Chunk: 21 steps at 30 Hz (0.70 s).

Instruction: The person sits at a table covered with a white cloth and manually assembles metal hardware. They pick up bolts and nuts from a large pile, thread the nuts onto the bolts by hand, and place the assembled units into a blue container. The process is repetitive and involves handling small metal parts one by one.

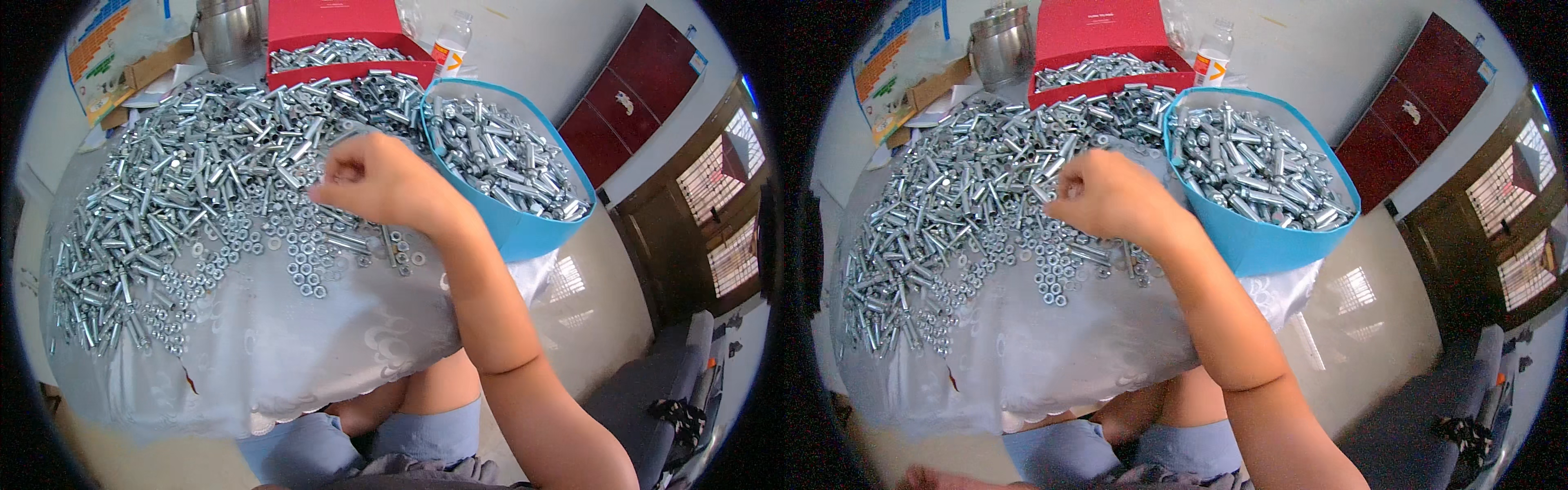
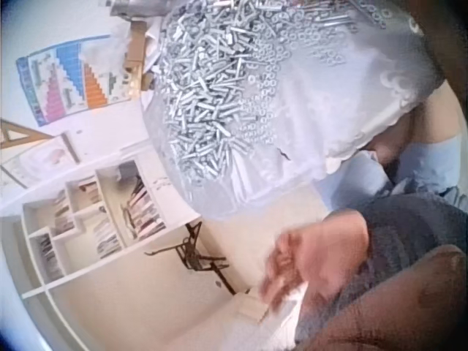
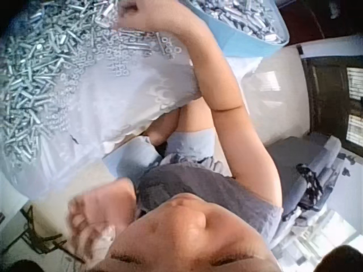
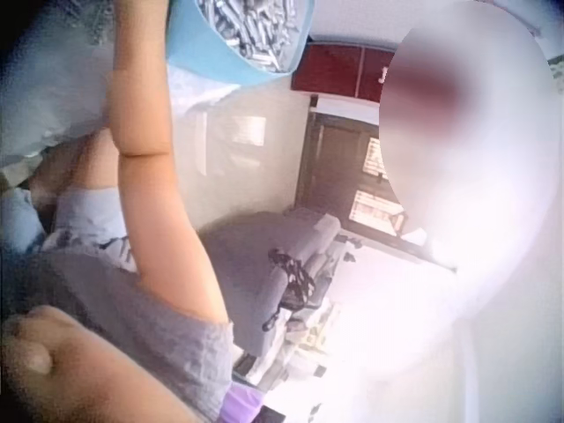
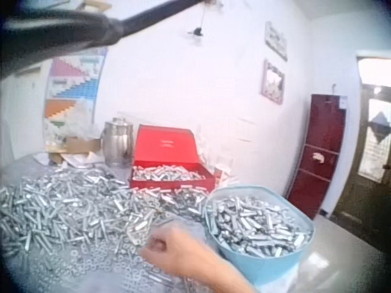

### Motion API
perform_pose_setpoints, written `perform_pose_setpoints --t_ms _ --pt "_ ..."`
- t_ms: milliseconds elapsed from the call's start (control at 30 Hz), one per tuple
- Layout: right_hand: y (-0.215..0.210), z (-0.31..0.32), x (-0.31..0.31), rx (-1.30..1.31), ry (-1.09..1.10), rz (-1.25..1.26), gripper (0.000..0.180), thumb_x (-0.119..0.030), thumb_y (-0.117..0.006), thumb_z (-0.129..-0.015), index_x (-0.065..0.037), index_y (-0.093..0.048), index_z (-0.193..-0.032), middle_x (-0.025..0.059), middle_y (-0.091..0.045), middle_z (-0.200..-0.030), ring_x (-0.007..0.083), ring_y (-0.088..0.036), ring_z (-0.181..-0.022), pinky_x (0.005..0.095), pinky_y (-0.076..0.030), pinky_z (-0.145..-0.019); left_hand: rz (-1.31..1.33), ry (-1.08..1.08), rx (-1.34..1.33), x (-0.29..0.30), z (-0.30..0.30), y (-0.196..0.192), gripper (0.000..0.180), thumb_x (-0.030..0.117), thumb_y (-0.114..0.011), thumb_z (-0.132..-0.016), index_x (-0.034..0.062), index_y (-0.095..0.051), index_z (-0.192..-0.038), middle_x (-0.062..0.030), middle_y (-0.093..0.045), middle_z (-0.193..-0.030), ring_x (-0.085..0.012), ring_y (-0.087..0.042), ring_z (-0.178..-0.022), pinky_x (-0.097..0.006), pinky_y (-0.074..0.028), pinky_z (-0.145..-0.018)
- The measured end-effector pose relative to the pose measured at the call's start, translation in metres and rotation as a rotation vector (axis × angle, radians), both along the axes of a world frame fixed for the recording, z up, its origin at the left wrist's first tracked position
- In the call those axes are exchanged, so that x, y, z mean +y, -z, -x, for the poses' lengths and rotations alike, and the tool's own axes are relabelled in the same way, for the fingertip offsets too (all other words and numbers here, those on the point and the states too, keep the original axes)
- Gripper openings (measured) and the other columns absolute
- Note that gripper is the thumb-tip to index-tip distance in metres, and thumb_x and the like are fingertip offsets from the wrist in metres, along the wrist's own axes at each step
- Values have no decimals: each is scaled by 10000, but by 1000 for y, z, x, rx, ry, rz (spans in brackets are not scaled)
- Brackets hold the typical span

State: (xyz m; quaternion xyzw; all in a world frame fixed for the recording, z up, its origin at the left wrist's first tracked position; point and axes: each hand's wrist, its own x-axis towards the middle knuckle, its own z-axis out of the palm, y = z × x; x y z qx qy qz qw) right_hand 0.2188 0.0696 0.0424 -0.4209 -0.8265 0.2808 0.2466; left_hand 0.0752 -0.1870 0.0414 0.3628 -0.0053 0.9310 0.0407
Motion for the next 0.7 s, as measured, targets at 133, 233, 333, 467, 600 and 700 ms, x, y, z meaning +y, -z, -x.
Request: perform_pose_setpoints --t_ms 133,233,333,467,600,700 --pt "-2 -23 -14 -512 -3 -77 223 -221 -699 -608 -26 -621 -682 118 -603 -661 265 -585 -646 339 -444 -585 421 211 -82 48 33 33 533 306 -347 -842 -46 -336 -1243 -161 -360 -1310 -224 -334 -1194 -369 -243 -992" --pt "-5 -16 -25 -576 -21 -52 229 -230 -693 -598 -33 -624 -691 118 -612 -695 272 -592 -695 345 -453 -613 950 0 -11 115 50 26 513 398 -338 -856 5 -447 -1166 -105 -461 -1206 -212 -381 -1118 -338 -242 -943" --pt "3 -12 -25 -577 -19 -115 223 -233 -676 -604 -37 -621 -695 117 -614 -709 277 -589 -707 350 -455 -624 1122 211 15 171 69 24 403 348 -409 -862 52 -491 -1124 -67 -506 -1139 -186 -422 -1049 -317 -273 -904" --pt "5 0 -24 -605 -54 -149 212 -237 -641 -605 -42 -609 -680 123 -605 -697 292 -583 -706 364 -458 -633 1274 -276 467 205 86 43 261 237 -516 -825 61 -538 -1016 -67 -526 -1038 -177 -443 -972 -317 -307 -868" --pt "11 0 -28 -654 -59 -204 203 -230 -629 -596 -40 -592 -657 127 -592 -677 296 -580 -701 372 -457 -632 1188 -732 921 200 87 47 130 105 -503 -816 69 -552 -931 -83 -563 -921 -272 -469 -921 -365 -330 -841" --pt "14 2 -28 -575 -72 -235 198 -224 -618 -595 -36 -584 -648 129 -586 -662 297 -577 -680 373 -456 -617 1254 -795 1009 191 87 44 140 46 -487 -799 79 -554 -917 -74 -577 -897 -296 -475 -926 -383 -334 -844"
